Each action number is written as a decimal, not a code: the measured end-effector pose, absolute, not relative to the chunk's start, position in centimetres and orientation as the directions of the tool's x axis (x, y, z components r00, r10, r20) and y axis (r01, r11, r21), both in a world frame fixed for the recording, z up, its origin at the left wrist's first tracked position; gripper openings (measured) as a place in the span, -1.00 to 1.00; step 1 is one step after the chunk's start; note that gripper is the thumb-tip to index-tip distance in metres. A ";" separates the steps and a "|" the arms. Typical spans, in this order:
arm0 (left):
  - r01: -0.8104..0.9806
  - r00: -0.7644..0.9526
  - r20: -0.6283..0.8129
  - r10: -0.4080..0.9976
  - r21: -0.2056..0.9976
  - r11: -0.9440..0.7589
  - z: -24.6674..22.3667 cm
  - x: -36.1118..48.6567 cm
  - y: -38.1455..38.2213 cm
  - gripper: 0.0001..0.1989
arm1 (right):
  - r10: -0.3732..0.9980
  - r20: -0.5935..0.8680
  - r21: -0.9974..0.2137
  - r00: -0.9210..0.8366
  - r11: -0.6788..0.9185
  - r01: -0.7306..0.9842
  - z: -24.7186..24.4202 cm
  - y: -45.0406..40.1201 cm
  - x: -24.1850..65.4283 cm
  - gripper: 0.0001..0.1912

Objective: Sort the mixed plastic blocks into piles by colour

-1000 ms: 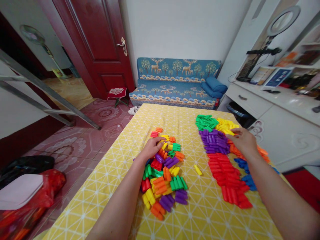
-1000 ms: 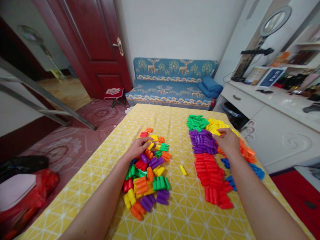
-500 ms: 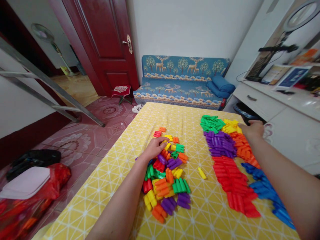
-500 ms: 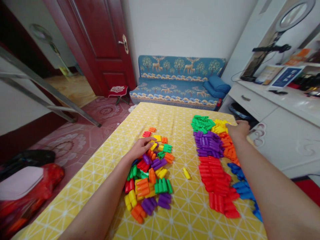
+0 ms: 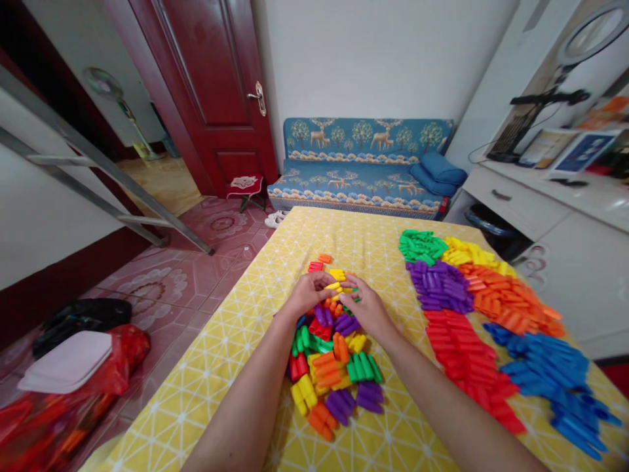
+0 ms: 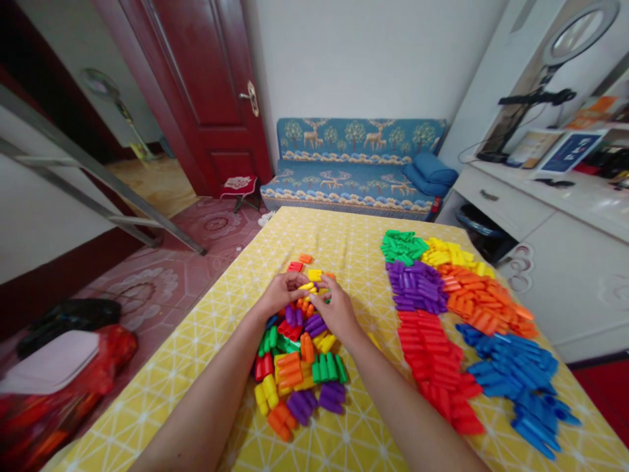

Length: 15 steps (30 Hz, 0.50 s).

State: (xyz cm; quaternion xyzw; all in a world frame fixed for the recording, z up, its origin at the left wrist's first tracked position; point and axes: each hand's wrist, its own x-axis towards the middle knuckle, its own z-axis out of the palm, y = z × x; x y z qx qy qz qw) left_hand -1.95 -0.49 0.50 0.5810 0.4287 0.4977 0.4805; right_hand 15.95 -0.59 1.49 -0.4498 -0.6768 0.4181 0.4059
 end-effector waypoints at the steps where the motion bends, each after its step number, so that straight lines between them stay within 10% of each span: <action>1: 0.025 0.149 0.169 0.974 0.984 -0.175 0.4 -2.0 -0.5 -0.68 | 0.952 0.166 -0.923 -0.258 0.242 0.298 1.1 -0.7 15.4 -0.43; 15: 0.147 0.193 0.133 0.972 0.976 -0.162 2.6 -2.3 0.0 -0.63 | 0.975 0.173 -0.905 -0.143 0.214 0.367 -0.2 -0.4 15.1 -0.69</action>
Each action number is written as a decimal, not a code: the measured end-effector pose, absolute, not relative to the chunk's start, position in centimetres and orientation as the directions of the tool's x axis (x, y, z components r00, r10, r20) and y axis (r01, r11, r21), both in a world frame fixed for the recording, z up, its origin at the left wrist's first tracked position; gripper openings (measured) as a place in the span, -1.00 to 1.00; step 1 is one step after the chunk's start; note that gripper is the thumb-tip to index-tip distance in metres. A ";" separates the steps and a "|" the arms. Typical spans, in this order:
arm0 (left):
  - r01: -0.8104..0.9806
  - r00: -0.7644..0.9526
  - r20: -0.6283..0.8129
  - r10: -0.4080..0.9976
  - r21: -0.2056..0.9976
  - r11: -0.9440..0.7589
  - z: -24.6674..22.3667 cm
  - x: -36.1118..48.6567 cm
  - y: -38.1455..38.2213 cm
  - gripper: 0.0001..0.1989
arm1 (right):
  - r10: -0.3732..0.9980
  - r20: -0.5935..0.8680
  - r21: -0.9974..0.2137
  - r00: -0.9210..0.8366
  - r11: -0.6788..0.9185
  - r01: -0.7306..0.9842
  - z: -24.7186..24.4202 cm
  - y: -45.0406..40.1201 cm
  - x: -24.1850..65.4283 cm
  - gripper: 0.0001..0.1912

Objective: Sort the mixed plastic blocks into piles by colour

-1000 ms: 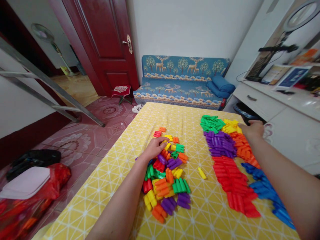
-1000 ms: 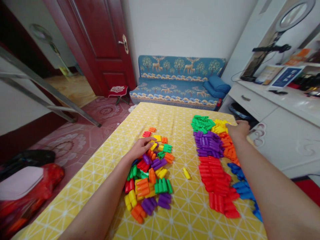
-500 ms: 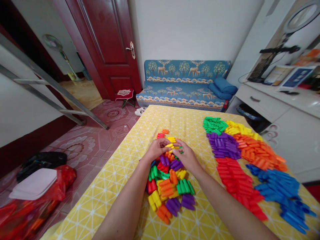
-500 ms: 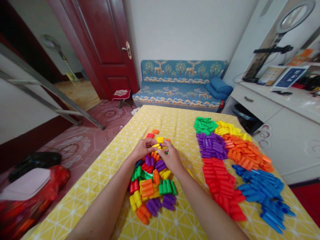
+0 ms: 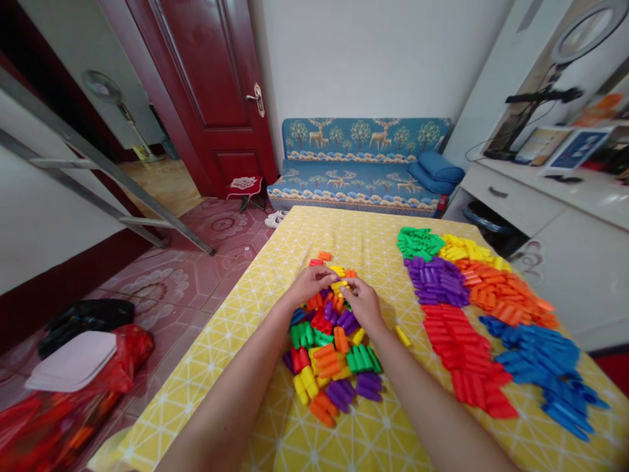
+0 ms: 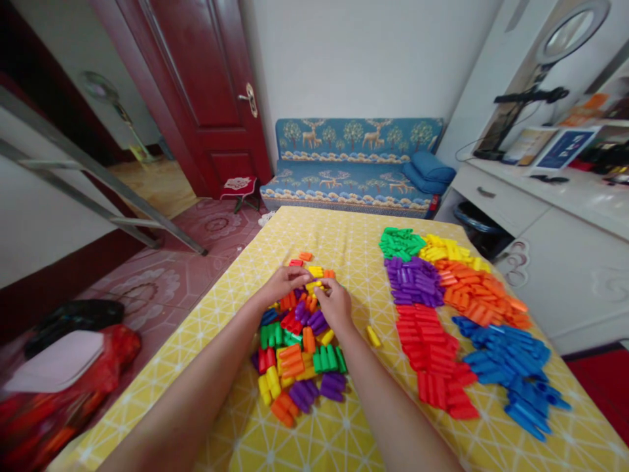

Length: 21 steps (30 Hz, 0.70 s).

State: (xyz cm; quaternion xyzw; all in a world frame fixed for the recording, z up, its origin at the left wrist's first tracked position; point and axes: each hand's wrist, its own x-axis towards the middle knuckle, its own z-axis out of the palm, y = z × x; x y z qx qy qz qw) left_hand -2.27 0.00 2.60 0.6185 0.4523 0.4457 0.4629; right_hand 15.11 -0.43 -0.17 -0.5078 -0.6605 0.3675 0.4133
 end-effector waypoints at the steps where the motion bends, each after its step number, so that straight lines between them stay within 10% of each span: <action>1: 0.138 0.181 0.122 0.976 0.979 -0.148 3.2 -2.3 0.4 -0.62 | 0.975 0.182 -0.901 -0.129 0.218 0.376 -0.2 -0.6 15.1 -0.69; 6: -0.204 -0.005 0.142 0.990 0.969 -0.140 7.4 -2.5 2.9 -0.56 | 0.964 0.258 -0.875 -0.060 0.260 0.409 -0.2 -1.3 14.9 -0.69; 11: -0.645 -0.321 0.182 0.929 0.677 -0.355 9.5 -4.8 3.9 -0.66 | 0.948 0.313 -0.881 -0.056 0.312 0.355 -0.9 -1.7 15.2 -0.69; 21: -0.766 -0.400 0.195 0.896 0.465 -0.443 2.9 -13.0 -0.4 -0.58 | 0.945 0.319 -0.896 -0.074 0.326 0.302 -1.0 -1.9 15.1 -0.74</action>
